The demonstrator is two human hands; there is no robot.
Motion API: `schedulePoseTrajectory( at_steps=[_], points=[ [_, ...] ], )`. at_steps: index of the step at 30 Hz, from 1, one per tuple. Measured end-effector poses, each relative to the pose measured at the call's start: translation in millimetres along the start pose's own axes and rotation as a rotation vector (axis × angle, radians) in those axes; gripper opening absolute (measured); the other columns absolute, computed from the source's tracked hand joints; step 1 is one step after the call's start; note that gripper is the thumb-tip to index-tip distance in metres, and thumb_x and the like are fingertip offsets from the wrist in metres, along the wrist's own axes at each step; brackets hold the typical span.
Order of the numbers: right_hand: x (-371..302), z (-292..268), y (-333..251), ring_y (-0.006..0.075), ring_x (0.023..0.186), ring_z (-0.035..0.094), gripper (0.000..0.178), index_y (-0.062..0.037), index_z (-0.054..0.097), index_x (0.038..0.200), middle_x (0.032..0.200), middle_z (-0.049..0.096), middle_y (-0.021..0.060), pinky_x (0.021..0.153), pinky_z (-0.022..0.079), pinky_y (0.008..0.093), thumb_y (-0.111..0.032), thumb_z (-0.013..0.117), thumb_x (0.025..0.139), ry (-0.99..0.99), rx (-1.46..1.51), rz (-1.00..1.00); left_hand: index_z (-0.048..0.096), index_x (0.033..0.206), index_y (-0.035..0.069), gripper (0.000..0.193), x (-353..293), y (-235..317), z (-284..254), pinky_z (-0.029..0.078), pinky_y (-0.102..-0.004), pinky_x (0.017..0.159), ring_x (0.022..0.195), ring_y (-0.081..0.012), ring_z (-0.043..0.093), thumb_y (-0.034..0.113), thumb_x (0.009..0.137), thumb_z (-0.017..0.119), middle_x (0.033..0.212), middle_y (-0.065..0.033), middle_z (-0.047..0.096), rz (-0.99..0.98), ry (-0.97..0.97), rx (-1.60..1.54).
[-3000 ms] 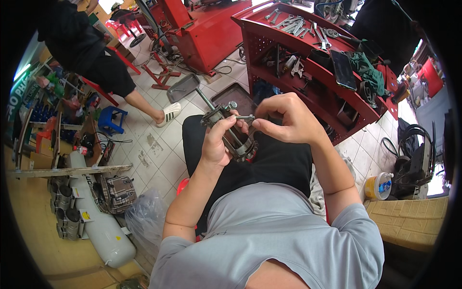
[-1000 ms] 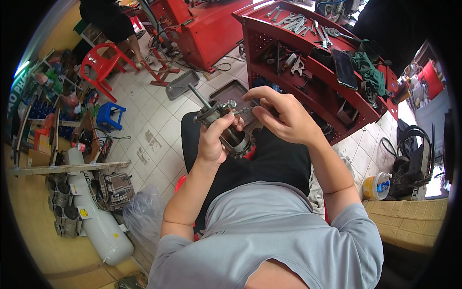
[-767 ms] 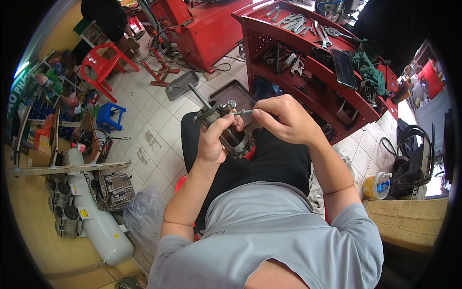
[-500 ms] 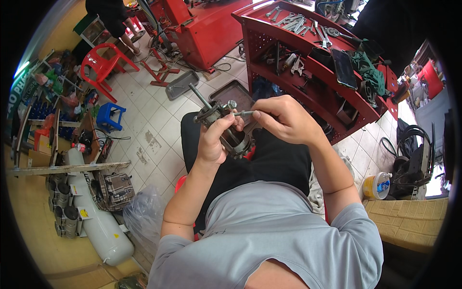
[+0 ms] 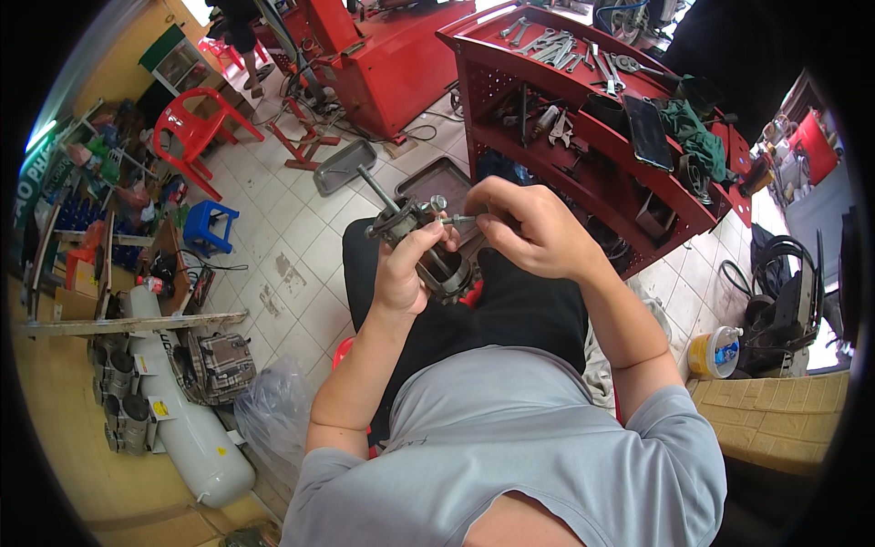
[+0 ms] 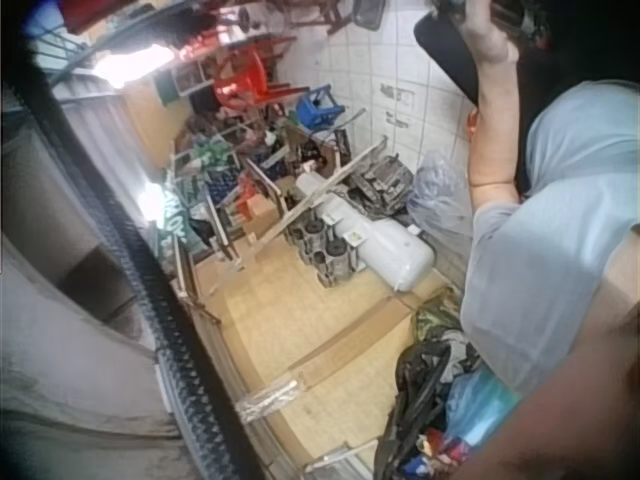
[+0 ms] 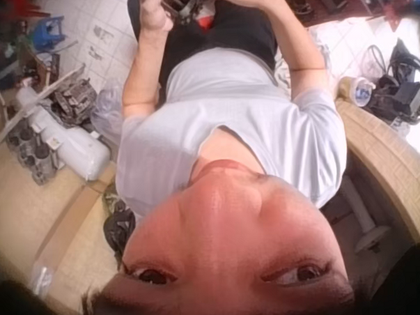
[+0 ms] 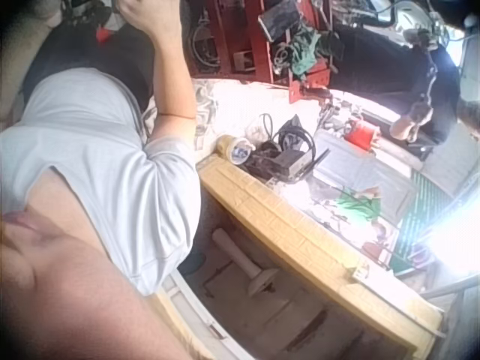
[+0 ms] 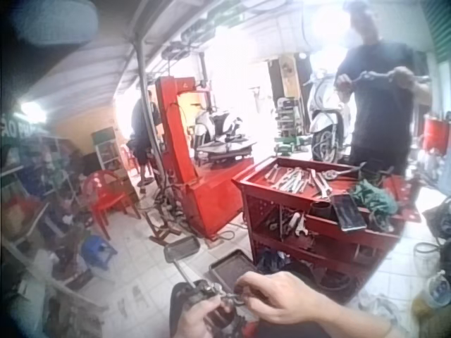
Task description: The person sits on a low stool in a workshop and assembles a cylindrical mechanical component, likely a starter motor. They insert a small metal pin into the component, rotate it to check alignment, and use a wrench to tighten a bolt on the side. The person repeatedly adjusts the pin and rotates the part to ensure proper fit.
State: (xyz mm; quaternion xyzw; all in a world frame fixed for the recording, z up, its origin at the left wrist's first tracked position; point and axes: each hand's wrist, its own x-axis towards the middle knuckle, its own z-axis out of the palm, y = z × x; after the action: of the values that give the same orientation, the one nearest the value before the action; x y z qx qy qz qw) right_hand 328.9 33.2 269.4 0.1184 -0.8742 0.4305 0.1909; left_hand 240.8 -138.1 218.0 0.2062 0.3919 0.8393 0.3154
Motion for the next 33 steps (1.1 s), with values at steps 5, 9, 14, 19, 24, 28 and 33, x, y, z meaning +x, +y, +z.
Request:
schedulePoseTrajectory(
  at_steps=[5,9,14,19,24,28,33],
  points=[
    [1,2,-12,0.0286,0.066,0.062,0.018,-0.0019,0.06,0.095,0.075,0.062,0.0128,0.059,0.049,0.0345,-0.005,0.061,0.078,0.098,-0.025,-0.078,0.057,0.098,0.003,0.017,-1,0,4,0.044,-0.0309,0.069,0.075,-0.0189,0.053,0.01,0.083,0.059,0.077,-0.0054,0.056,-0.009,0.103,0.007],
    [1,7,-1,0.0295,0.071,0.064,0.022,-0.0012,0.061,0.098,0.081,0.064,0.0134,0.063,0.051,0.0353,-0.002,0.063,0.076,0.114,-0.057,-0.154,0.058,0.098,0.003,0.017,0,-1,0,0.045,-0.0308,0.069,0.075,-0.0188,0.054,0.011,0.083,0.06,0.079,-0.0061,0.058,0.02,0.047,0.03],
    [2,6,-6,0.0284,0.072,0.065,0.023,-0.0016,0.061,0.1,0.083,0.065,0.0132,0.063,0.051,0.0346,-0.002,0.063,0.077,0.098,-0.001,-0.086,0.059,0.096,0.002,0.015,-1,0,5,0.046,-0.0295,0.069,0.074,-0.0179,0.055,0.01,0.083,0.06,0.078,-0.0056,0.057,0.015,0.087,0.078],
    [3,-1,-9,0.0257,0.069,0.066,0.029,-0.0037,0.06,0.107,0.081,0.066,0.0124,0.061,0.05,0.0325,-0.004,0.063,0.077,0.001,0.064,-0.006,0.06,0.097,0.002,0.016,0,-1,2,0.046,-0.0295,0.07,0.076,-0.0179,0.057,0.01,0.083,0.06,0.081,-0.0065,0.06,0.035,0.055,0.031],
    [1,0,-9,0.0269,0.068,0.065,0.027,-0.0044,0.06,0.105,0.079,0.065,0.0128,0.06,0.049,0.0324,-0.005,0.062,0.078,0.034,0.074,0.013,0.061,0.098,0.002,0.016,0,-2,-2,0.049,-0.0293,0.07,0.076,-0.018,0.06,0.008,0.083,0.062,0.084,-0.0079,0.063,0.011,0.103,0.02],
    [1,1,-8,0.03,0.069,0.064,0.025,-0.003,0.06,0.103,0.079,0.065,0.0138,0.061,0.049,0.0346,-0.005,0.063,0.078,0.044,-0.024,-0.03,0.061,0.097,0.002,0.016,1,-3,-1,0.049,-0.0294,0.07,0.076,-0.0177,0.061,0.006,0.082,0.063,0.084,-0.0083,0.063,0.038,0.143,0.064],
    [0,4,5,0.0319,0.07,0.064,0.026,-0.0022,0.06,0.103,0.083,0.065,0.0145,0.061,0.049,0.0366,-0.004,0.063,0.078,0.074,-0.105,-0.204,0.061,0.096,0.003,0.015,0,-4,-1,0.049,-0.029,0.069,0.076,-0.0177,0.061,0.006,0.082,0.063,0.084,-0.0082,0.063,0.052,0.122,0.077]
  ],
)
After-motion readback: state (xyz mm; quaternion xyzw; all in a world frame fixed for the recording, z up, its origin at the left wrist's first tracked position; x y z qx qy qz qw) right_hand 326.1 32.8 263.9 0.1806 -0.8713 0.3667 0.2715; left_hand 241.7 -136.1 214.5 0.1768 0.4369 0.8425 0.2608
